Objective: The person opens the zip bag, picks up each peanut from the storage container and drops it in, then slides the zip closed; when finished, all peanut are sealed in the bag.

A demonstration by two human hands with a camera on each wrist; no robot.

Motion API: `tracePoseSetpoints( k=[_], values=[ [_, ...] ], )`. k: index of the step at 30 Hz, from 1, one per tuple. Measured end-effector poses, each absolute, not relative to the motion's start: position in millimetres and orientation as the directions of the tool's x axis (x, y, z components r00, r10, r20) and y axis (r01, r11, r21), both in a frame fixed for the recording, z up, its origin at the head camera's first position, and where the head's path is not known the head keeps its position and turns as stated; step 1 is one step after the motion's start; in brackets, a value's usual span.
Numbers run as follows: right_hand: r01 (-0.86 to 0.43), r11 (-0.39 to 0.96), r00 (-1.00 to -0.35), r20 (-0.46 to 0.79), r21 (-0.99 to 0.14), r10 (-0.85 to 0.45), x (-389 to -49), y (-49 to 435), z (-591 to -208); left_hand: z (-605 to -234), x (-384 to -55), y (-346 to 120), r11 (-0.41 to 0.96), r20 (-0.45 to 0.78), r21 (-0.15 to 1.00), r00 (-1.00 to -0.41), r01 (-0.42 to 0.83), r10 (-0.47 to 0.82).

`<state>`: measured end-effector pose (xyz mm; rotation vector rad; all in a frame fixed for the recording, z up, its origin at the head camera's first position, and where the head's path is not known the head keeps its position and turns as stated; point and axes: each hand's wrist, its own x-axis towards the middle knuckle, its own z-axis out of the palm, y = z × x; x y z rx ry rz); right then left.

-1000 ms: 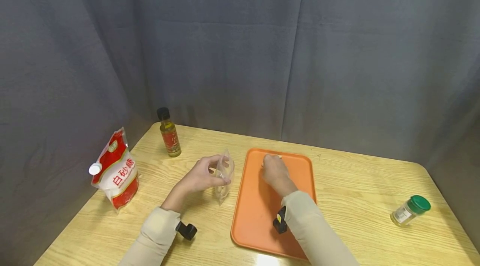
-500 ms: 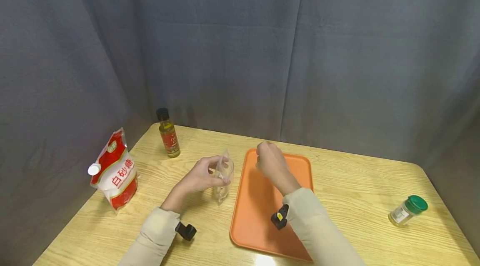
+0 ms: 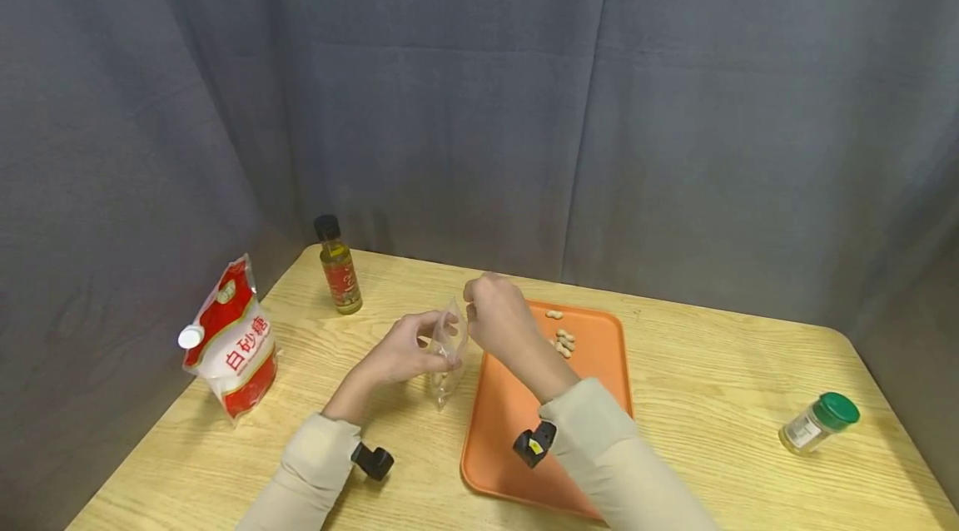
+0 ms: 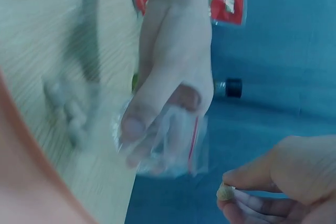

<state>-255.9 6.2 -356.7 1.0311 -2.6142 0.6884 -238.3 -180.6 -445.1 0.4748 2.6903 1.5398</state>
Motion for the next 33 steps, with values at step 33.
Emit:
tracePoseSetpoints(
  k=[33],
  values=[
    [-0.673,0.624,-0.739,0.366,-0.396,-0.565,-255.2,-4.9,-360.2,-441.9,-236.1,-182.6,0.473,0.137,0.846,-0.957,0.248,0.256]
  ],
)
